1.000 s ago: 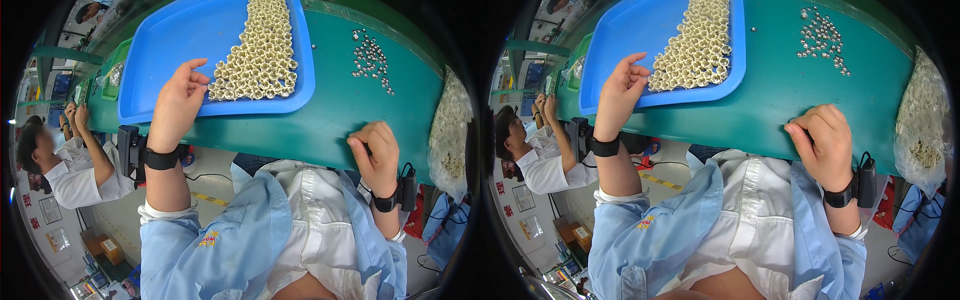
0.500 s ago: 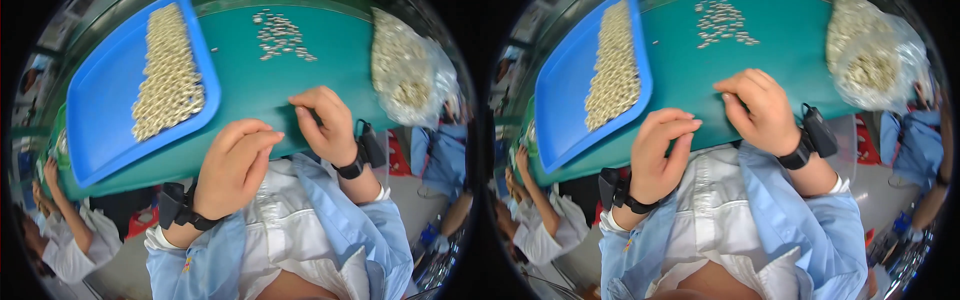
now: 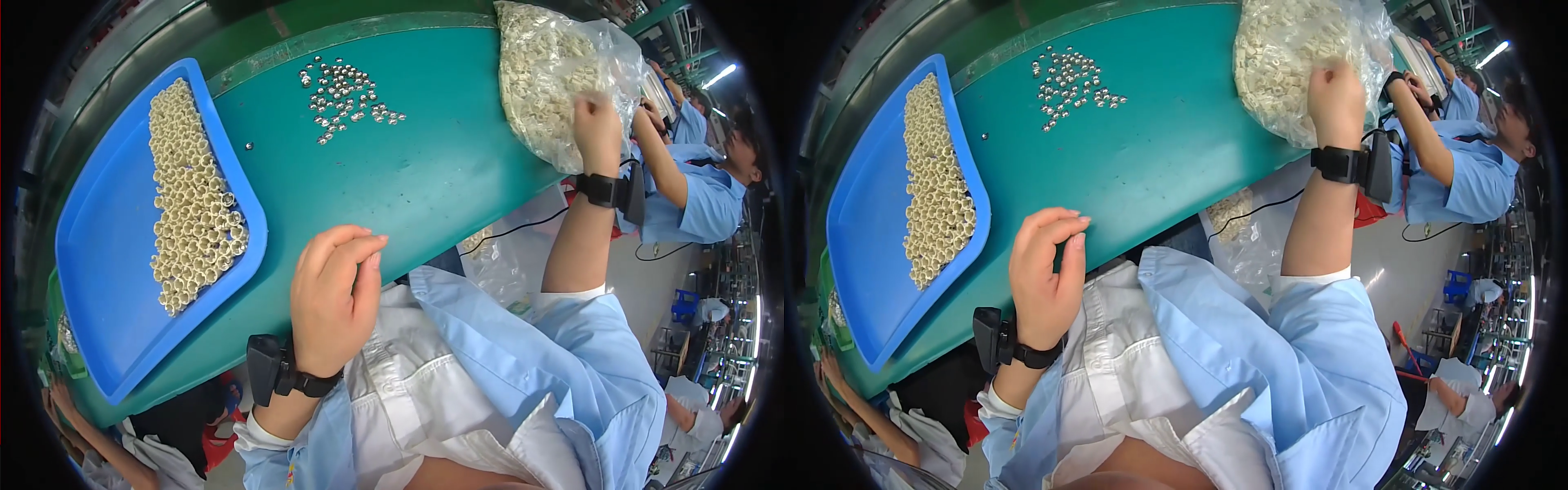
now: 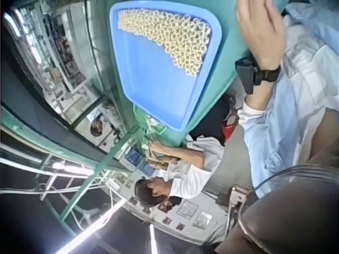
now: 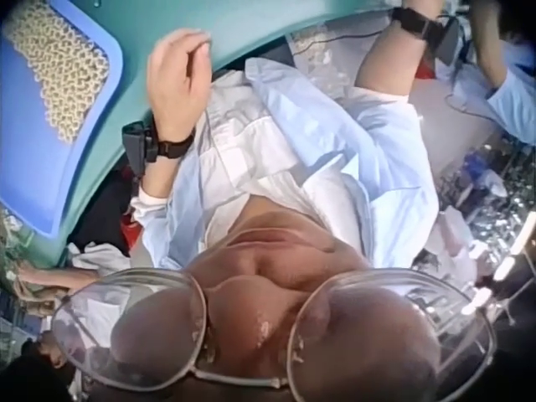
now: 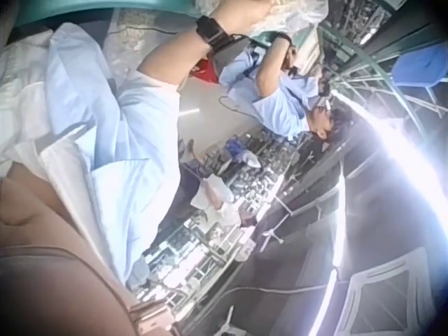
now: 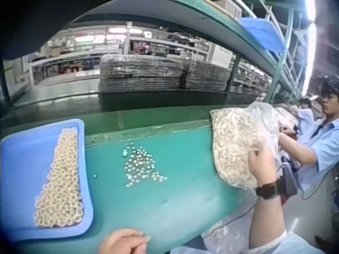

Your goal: Assembling small gold-colored cylindrical components by inserting tiny silver pins into them at a factory workbench.

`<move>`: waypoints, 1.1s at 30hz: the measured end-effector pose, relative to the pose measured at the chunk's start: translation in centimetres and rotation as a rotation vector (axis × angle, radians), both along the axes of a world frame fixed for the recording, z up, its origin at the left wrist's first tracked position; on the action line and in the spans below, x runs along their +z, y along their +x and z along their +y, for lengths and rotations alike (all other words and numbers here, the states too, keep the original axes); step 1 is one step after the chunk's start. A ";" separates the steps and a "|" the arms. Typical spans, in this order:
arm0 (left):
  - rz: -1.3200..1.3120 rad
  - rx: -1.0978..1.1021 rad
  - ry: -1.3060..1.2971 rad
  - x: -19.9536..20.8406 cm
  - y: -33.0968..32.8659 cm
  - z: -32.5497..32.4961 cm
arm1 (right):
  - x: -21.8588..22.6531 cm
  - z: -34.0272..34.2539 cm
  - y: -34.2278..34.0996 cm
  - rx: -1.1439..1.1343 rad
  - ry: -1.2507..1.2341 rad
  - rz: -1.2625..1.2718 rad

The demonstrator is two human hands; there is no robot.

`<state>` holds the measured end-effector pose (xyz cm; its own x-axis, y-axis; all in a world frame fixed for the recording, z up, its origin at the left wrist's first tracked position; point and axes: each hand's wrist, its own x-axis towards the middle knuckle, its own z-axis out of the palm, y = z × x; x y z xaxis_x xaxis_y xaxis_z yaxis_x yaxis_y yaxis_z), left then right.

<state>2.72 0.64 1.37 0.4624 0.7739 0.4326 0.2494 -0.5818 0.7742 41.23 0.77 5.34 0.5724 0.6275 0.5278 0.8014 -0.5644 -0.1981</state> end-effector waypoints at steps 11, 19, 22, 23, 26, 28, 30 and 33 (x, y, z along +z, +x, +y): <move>0.077 -0.012 0.039 0.3 0.0 0.2 | -5.4 5.6 -1.1 0.370 -0.066 -0.053; 0.070 -0.007 0.014 0.3 -0.1 0.8 | -2.1 5.6 -0.6 0.344 -0.240 -0.529; 0.039 -0.009 0.005 0.2 -0.1 1.0 | -1.7 5.6 -1.6 0.260 -0.065 -0.054; 0.024 -0.009 0.004 0.2 -0.1 1.0 | -1.8 5.3 -1.7 0.260 -0.068 -0.054; 0.017 -0.014 -0.005 0.3 -0.1 0.9 | -2.3 4.2 -2.1 0.447 0.273 -0.015; 0.016 -0.014 -0.007 0.5 -0.1 0.9 | -2.4 2.3 -0.7 0.420 0.189 -0.066; 0.024 -0.025 -0.033 0.6 -0.1 0.9 | -1.8 1.1 -3.2 0.393 0.104 -0.108; 0.013 -0.028 -0.064 0.5 -0.2 1.0 | -0.9 0.2 -11.4 0.747 0.690 0.669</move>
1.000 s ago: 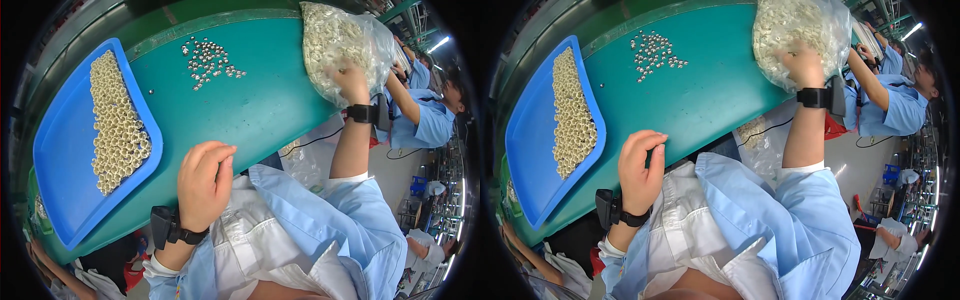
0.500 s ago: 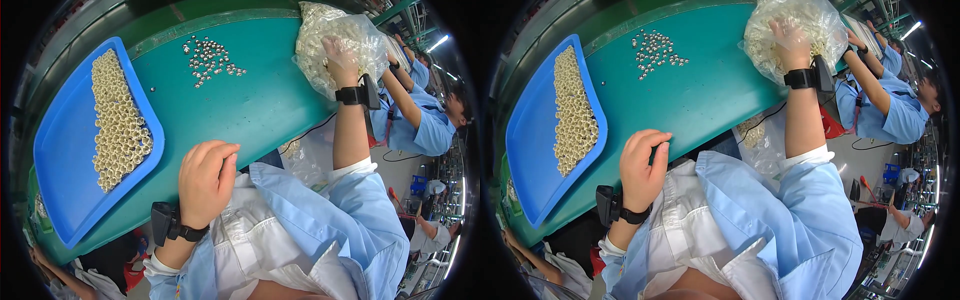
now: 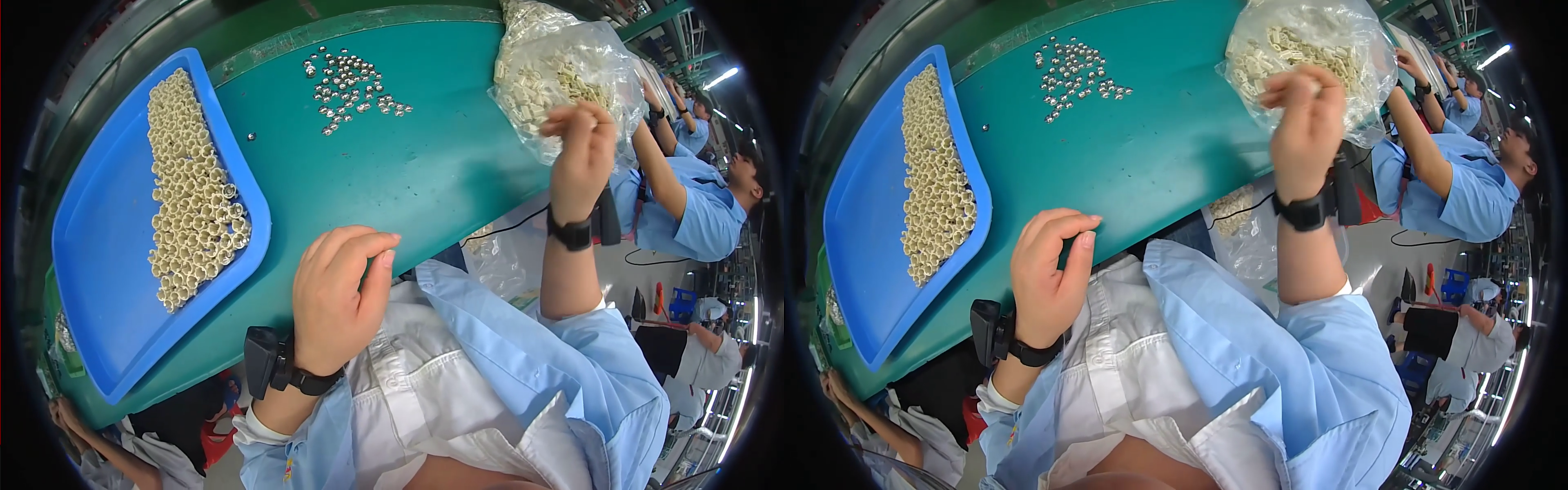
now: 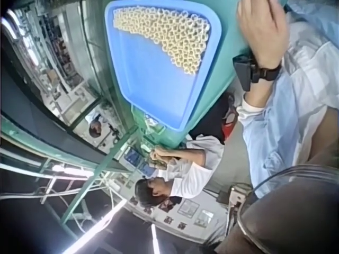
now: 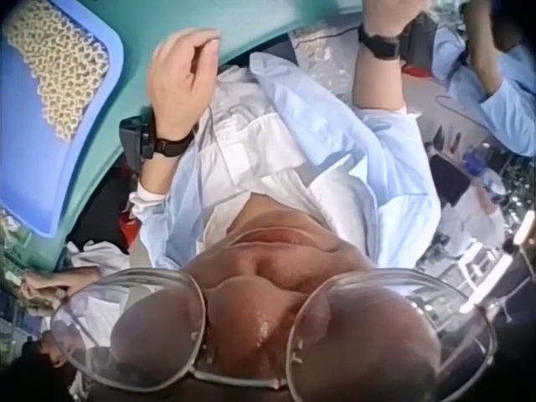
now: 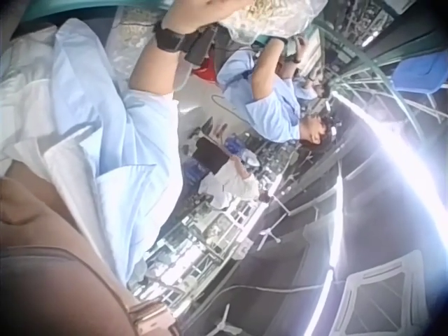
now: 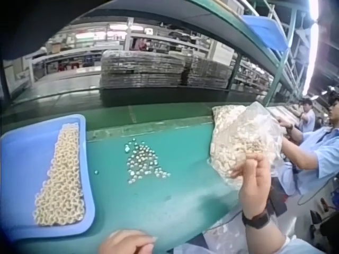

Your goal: Assembling small gold-colored cylindrical components by inserting tiny silver pins into them at a factory workbench.

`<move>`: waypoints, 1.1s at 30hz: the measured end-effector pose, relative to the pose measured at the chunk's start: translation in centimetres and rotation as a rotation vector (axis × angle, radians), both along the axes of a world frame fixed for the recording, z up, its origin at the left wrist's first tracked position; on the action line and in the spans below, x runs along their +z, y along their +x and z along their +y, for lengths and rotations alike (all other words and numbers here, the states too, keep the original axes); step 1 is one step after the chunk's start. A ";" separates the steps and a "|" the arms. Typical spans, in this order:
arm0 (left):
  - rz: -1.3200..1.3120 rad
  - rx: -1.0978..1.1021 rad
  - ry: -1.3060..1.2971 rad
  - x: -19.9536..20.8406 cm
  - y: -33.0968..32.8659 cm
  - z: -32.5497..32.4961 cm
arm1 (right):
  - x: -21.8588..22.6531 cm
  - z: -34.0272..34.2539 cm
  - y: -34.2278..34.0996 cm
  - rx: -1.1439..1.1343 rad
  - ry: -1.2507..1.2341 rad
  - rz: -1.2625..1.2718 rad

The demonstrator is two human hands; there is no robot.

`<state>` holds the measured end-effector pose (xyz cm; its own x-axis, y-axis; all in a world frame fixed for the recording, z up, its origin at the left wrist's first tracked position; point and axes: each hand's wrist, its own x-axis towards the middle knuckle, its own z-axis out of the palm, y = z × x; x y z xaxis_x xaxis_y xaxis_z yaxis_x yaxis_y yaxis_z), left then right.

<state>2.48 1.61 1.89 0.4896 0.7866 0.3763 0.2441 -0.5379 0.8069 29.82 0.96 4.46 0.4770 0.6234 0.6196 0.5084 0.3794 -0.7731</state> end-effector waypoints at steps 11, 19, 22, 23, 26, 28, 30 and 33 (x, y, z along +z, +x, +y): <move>-0.391 0.086 -0.345 -0.9 -0.8 -0.2 | 0.1 -0.4 -10.2 0.917 -0.441 0.351; -0.638 -0.004 -0.499 -1.2 -1.4 -0.7 | 1.0 0.1 -11.7 0.831 -0.405 -0.328; -0.582 -0.002 -0.471 -1.7 -1.5 -0.7 | 0.8 0.7 -11.4 0.817 -0.167 -0.537; -0.581 -0.001 -0.473 -1.7 -1.5 -0.7 | 0.8 0.7 -11.5 0.818 -0.168 -0.534; -0.677 -0.009 -0.472 -1.7 -1.2 -0.7 | 0.6 0.7 -11.9 0.778 -0.142 -0.586; -0.691 0.007 -0.459 -1.8 -1.1 -0.6 | 0.9 0.8 -12.1 0.784 -0.156 -0.563; -0.719 0.028 -0.435 -1.8 -1.0 -0.6 | 1.2 0.7 -12.2 0.782 -0.187 -0.519; -0.712 0.023 -0.444 -1.2 -0.8 -0.7 | 0.5 0.4 -12.2 0.767 -0.273 -0.410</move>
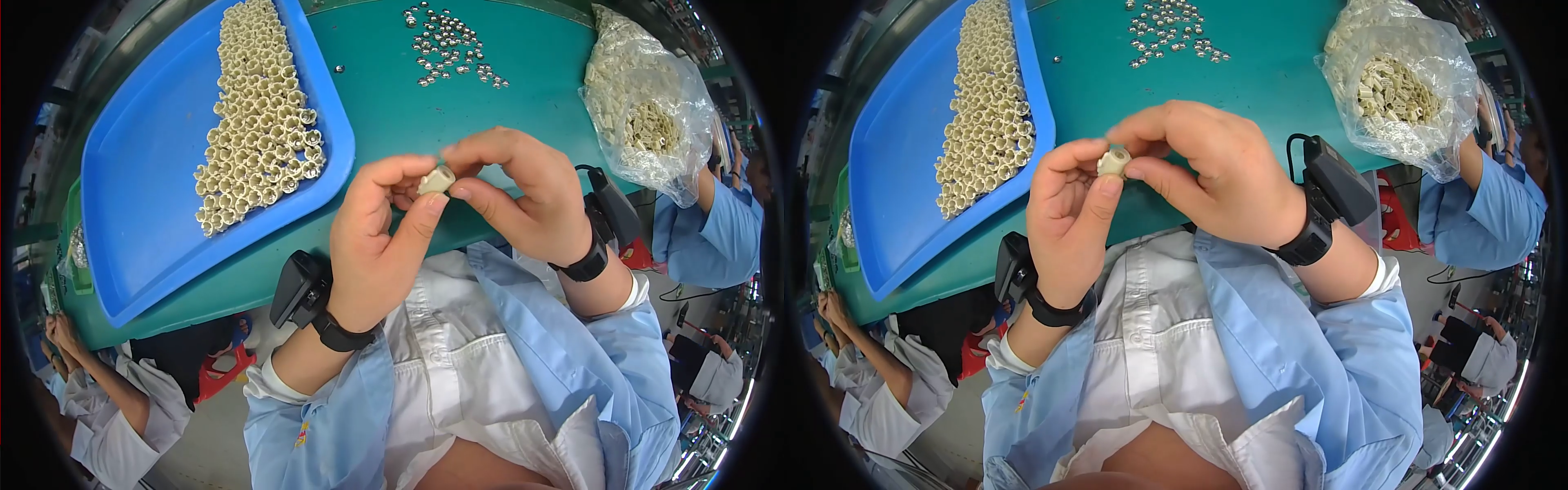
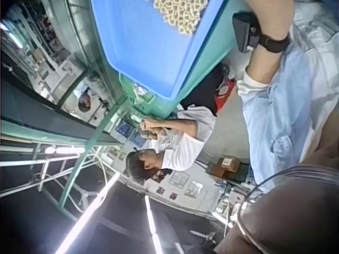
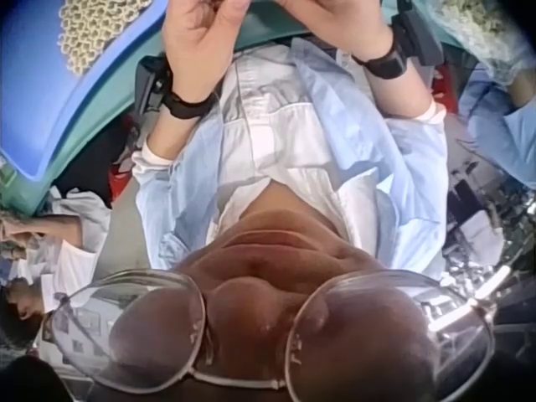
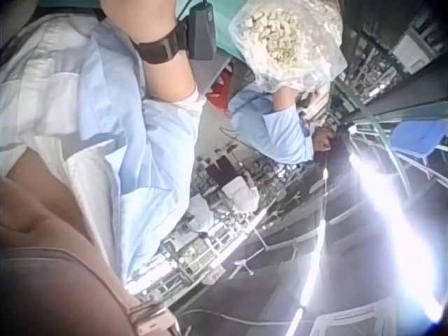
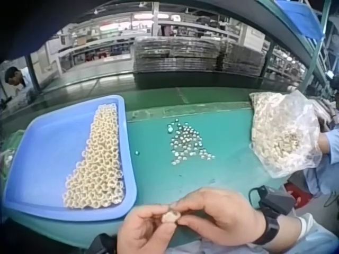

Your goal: Assembling small gold-colored cylindrical components by inserting tiny silver pins into them at a factory workbench.

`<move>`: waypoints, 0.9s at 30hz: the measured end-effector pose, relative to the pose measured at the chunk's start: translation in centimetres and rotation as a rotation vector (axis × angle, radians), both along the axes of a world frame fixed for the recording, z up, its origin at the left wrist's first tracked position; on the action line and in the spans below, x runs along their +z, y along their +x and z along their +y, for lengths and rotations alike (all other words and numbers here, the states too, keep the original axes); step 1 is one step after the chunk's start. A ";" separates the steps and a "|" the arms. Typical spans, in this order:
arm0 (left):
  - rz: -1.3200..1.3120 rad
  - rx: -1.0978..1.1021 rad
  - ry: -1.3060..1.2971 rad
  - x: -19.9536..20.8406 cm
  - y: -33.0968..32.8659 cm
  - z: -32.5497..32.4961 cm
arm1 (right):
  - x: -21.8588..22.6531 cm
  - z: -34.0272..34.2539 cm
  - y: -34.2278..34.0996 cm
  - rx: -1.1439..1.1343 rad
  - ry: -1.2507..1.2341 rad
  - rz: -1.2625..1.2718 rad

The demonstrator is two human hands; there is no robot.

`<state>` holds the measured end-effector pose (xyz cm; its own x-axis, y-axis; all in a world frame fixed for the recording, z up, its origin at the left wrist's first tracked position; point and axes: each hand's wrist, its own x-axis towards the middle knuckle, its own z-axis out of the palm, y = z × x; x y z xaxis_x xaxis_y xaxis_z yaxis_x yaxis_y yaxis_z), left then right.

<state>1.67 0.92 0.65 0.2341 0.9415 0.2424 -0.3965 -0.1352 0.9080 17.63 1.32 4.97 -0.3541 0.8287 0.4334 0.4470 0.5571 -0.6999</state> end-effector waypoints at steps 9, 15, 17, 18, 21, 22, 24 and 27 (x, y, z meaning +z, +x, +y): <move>0.236 -0.152 0.111 -0.3 -0.7 0.6 | 1.0 2.1 2.9 -0.294 0.065 -0.079; 0.052 -0.174 -0.056 0.0 -0.3 0.0 | -0.3 6.7 6.8 -0.433 -0.117 -0.316; 0.019 -0.170 -0.110 -0.1 -0.4 0.0 | -1.0 7.4 6.9 -0.425 -0.108 -0.433; 0.020 -0.170 -0.111 -0.2 -0.5 0.0 | -1.4 7.7 6.9 -0.383 -0.075 -0.435; -0.038 -0.143 -0.094 -0.4 -0.4 0.2 | -2.1 8.3 6.8 -0.301 -0.012 -0.436; -0.036 -0.144 -0.097 -0.3 -0.3 0.2 | -2.3 8.5 6.9 -0.305 0.013 -0.477; -0.039 -0.121 -0.110 -0.1 -0.2 0.2 | -2.5 8.9 7.2 -0.313 0.062 -0.560; -0.038 -0.114 -0.126 0.0 0.0 0.2 | -2.7 9.1 7.1 -0.351 0.045 -0.558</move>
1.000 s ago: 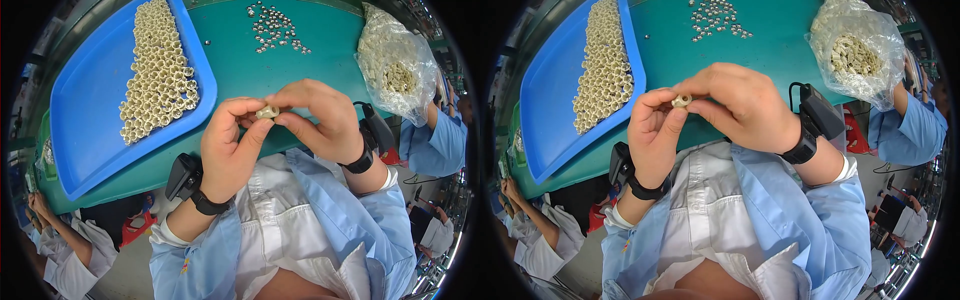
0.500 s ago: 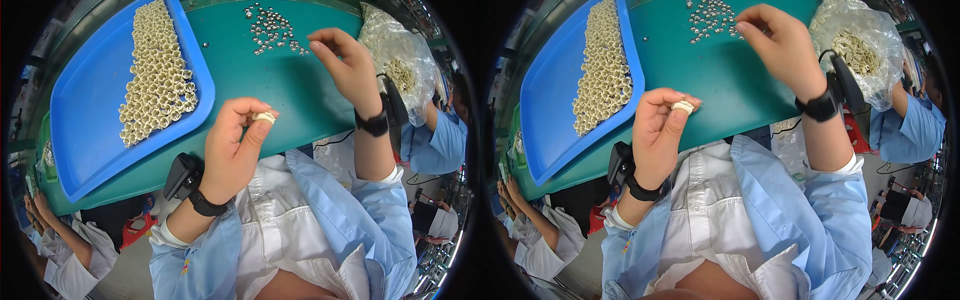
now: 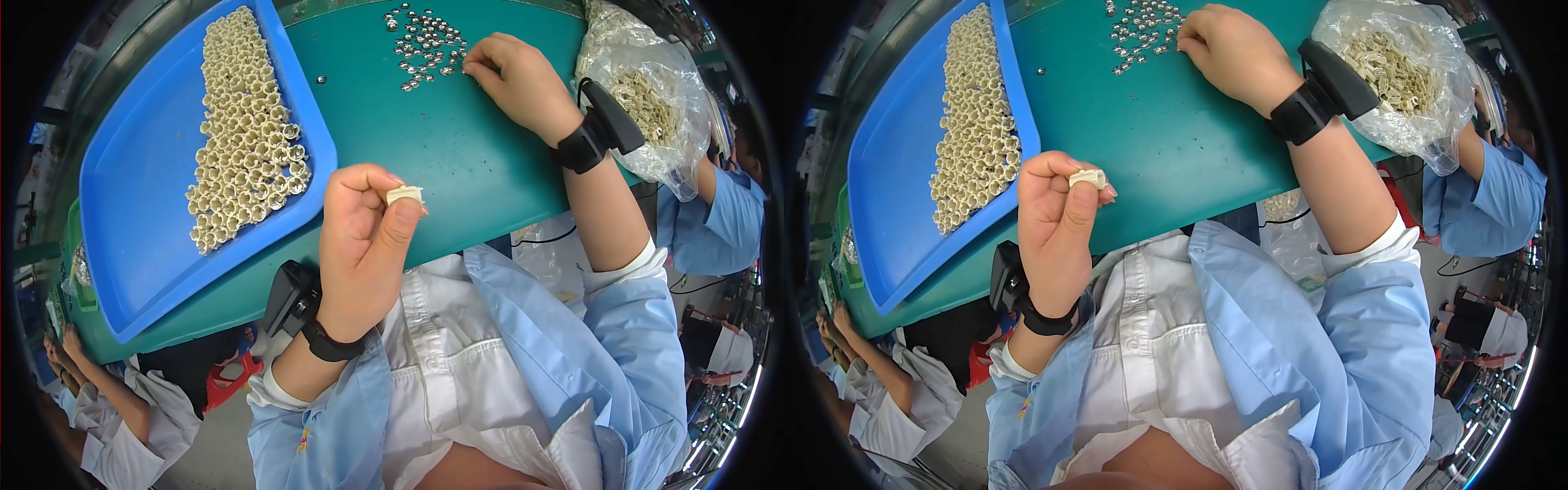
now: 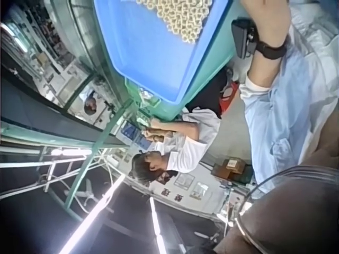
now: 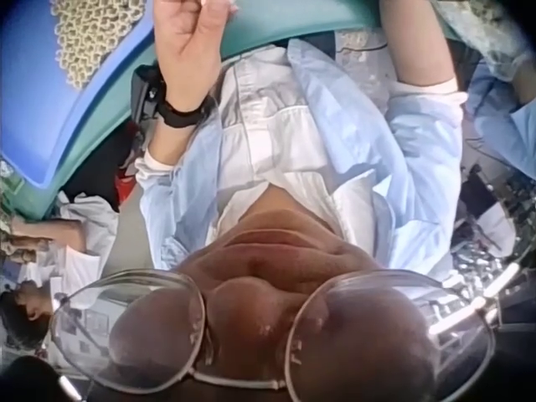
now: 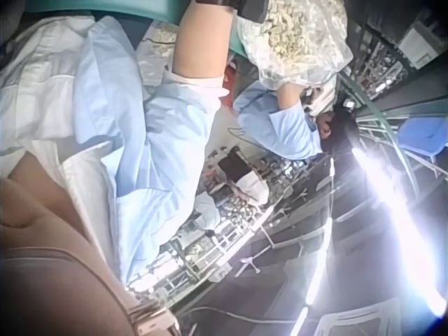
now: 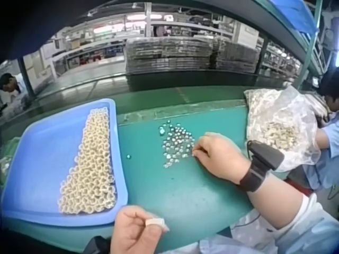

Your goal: Assembling small gold-colored cylindrical components by inserting tiny silver pins into them at a factory workbench.

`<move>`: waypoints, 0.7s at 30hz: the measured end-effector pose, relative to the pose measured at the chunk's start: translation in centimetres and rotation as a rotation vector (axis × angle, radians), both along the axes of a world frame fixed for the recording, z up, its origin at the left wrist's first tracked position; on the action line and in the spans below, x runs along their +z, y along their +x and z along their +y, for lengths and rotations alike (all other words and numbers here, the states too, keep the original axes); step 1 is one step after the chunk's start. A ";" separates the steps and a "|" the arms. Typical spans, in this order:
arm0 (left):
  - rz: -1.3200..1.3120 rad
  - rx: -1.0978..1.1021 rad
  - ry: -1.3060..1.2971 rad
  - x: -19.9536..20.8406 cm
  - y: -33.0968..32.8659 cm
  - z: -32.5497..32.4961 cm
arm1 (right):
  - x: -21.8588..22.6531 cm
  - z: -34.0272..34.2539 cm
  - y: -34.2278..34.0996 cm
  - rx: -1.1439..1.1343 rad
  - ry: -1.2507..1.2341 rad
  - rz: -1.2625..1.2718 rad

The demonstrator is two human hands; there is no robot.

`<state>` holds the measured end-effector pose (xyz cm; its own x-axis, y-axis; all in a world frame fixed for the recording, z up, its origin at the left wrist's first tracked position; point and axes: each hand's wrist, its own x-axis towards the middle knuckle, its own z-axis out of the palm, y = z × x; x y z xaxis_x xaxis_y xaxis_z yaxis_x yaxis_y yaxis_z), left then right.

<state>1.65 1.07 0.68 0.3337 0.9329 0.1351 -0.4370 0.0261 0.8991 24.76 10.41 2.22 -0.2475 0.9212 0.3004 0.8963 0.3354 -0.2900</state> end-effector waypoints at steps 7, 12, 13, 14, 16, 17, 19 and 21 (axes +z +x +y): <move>-0.002 -0.041 0.015 -0.1 -0.4 0.1 | -0.6 -0.3 0.4 -0.073 -0.087 0.385; 0.083 0.030 0.022 0.3 -0.2 0.0 | 0.1 -0.7 -0.1 -0.002 -0.017 0.138; 0.084 0.034 0.024 0.3 -0.2 0.0 | 0.0 -0.7 -0.1 0.049 0.050 0.044; 0.084 0.035 0.026 0.4 -0.1 0.0 | -0.1 -0.6 0.1 0.045 0.049 0.046; 0.077 0.037 0.029 0.3 0.1 0.1 | -0.6 -0.3 0.5 0.053 0.085 0.045; 0.068 0.042 0.034 0.3 0.2 0.1 | -0.7 -0.2 0.7 0.057 0.103 0.045; 0.062 0.050 0.038 0.3 0.2 0.1 | -0.8 -0.2 0.9 0.037 0.094 0.135; 0.061 0.057 0.039 0.3 0.2 0.1 | -0.8 -0.1 1.0 -0.002 0.078 0.313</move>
